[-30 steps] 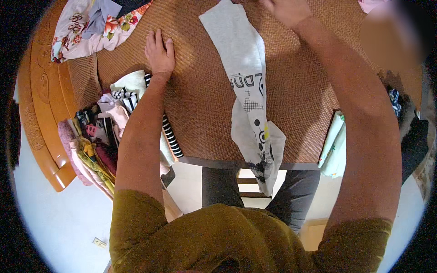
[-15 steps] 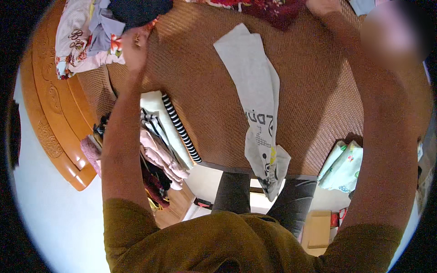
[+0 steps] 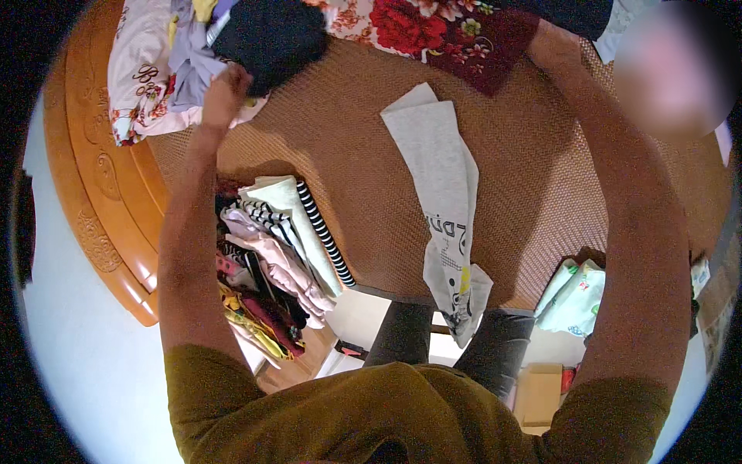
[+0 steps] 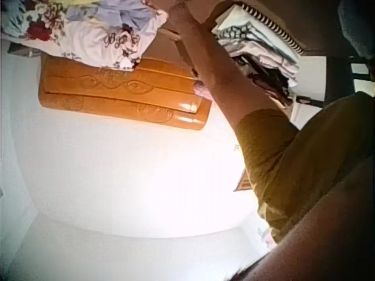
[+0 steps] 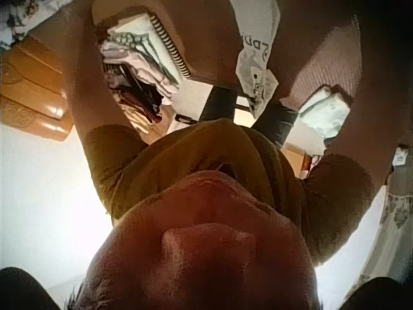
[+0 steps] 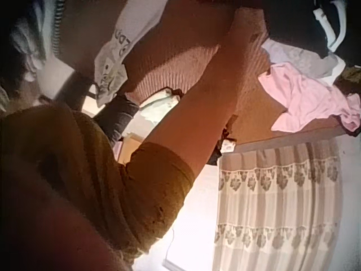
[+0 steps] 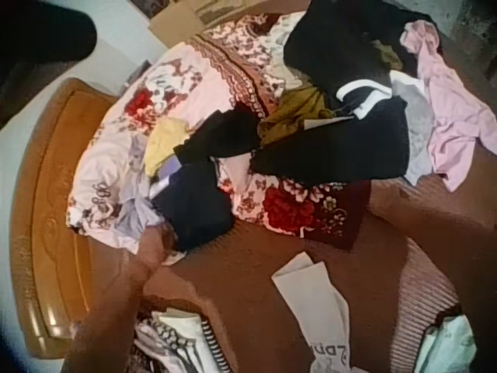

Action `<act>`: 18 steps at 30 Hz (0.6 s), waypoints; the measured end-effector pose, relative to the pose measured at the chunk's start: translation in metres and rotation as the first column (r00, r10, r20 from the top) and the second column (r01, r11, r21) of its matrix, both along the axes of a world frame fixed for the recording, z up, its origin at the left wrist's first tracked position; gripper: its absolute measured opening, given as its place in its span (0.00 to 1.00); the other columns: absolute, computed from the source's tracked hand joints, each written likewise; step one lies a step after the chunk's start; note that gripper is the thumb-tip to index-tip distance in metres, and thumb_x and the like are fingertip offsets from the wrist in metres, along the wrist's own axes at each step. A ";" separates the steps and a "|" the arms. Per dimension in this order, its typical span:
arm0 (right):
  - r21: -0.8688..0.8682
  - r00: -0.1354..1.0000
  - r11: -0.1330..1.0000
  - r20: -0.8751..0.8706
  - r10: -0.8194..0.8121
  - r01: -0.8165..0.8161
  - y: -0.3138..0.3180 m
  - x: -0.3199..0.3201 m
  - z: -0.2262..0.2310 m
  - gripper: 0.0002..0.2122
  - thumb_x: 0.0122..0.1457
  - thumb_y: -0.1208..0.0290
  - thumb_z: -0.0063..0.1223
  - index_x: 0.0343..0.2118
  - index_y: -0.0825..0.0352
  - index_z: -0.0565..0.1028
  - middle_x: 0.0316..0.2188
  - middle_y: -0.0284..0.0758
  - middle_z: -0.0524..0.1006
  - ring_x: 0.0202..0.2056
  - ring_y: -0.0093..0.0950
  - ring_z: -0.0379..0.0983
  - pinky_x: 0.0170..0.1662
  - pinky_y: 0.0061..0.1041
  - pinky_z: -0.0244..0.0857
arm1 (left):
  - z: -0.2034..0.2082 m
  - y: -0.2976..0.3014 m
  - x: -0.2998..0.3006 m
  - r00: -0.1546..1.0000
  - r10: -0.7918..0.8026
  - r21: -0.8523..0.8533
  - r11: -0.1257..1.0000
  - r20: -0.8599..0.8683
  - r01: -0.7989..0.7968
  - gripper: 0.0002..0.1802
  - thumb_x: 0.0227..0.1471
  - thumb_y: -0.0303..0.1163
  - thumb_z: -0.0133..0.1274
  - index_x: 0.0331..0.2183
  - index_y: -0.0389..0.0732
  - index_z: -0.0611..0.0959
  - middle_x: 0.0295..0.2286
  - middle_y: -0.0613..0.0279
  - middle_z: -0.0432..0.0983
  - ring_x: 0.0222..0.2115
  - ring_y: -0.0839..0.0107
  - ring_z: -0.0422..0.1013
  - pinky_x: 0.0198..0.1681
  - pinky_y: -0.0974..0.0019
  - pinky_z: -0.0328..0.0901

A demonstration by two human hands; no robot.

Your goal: Folding various articles of clothing and organizing them into stacks on a bed.

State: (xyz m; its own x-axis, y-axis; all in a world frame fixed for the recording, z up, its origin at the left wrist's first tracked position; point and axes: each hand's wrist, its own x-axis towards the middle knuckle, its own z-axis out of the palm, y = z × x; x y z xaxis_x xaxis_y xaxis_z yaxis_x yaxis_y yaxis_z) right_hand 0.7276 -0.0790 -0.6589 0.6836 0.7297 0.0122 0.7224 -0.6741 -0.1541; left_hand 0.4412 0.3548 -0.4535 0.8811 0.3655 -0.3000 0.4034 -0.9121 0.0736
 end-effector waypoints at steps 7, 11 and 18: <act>-0.290 0.991 0.951 0.112 -0.078 0.107 0.014 -0.005 0.018 0.21 0.55 0.57 0.40 0.50 0.60 0.67 0.48 0.41 0.68 0.48 0.40 0.65 0.52 0.35 0.58 | 0.078 -0.197 -0.084 0.922 -0.367 -0.954 0.300 -0.122 -0.006 0.07 0.50 0.32 0.48 0.26 0.39 0.75 0.25 0.58 0.70 0.30 0.63 0.67 0.36 0.64 0.62; -0.400 0.986 0.904 0.124 -0.113 0.154 0.016 -0.004 0.012 0.27 0.54 0.50 0.40 0.55 0.60 0.61 0.56 0.44 0.59 0.55 0.42 0.57 0.57 0.38 0.49 | 0.118 -0.249 -0.090 0.908 -0.412 -0.992 -0.052 -0.080 -0.111 0.08 0.52 0.31 0.47 0.26 0.37 0.73 0.24 0.57 0.68 0.28 0.61 0.66 0.33 0.60 0.61; -0.164 0.960 0.975 0.258 -0.108 0.153 0.004 0.001 0.000 0.23 0.56 0.60 0.39 0.54 0.62 0.62 0.54 0.42 0.62 0.53 0.41 0.60 0.56 0.34 0.53 | -0.007 -0.088 0.005 0.973 0.186 -0.661 0.749 0.134 -0.052 0.12 0.51 0.38 0.47 0.29 0.39 0.78 0.24 0.63 0.74 0.29 0.73 0.70 0.34 0.68 0.64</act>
